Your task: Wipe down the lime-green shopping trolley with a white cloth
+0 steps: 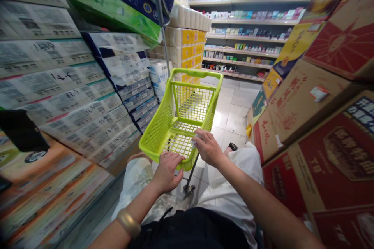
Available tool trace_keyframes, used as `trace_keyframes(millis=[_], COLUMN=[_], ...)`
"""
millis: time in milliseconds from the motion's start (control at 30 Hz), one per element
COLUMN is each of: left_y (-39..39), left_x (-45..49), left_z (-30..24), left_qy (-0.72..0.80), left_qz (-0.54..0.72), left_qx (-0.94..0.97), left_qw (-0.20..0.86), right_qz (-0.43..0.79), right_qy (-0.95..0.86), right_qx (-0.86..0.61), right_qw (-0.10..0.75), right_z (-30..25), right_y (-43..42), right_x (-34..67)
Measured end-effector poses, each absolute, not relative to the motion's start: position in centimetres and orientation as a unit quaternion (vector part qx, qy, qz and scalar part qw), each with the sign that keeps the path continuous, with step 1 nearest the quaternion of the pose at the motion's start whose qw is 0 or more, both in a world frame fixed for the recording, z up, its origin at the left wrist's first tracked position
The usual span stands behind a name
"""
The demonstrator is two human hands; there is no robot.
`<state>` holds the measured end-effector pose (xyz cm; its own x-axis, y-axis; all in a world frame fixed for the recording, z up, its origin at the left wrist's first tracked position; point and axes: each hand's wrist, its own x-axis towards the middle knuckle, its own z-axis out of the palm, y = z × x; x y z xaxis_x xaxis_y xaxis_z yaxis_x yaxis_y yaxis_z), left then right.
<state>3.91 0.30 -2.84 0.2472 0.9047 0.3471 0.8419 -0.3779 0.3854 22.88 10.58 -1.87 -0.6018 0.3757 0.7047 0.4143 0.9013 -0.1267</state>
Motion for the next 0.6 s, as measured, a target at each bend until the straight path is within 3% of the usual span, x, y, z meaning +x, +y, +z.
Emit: trace_keyframes(millis=[300, 600], left_y=[0.1, 0.1], left_x=[3.7, 3.8], left_z=[-2.9, -2.9], left_qy=[0.559, 0.557], left_qz=[0.261, 0.269], left_qx=[0.785, 0.783], left_qw=[0.058, 0.058], right_qz=[0.018, 0.027], right_qy=[-0.93, -0.887], right_qx=[-0.133, -0.21], right_qw=[0.341, 0.41], right_z=[-2.4, -2.6], right_y=[9.2, 10.0], right_x=[21.9, 21.9])
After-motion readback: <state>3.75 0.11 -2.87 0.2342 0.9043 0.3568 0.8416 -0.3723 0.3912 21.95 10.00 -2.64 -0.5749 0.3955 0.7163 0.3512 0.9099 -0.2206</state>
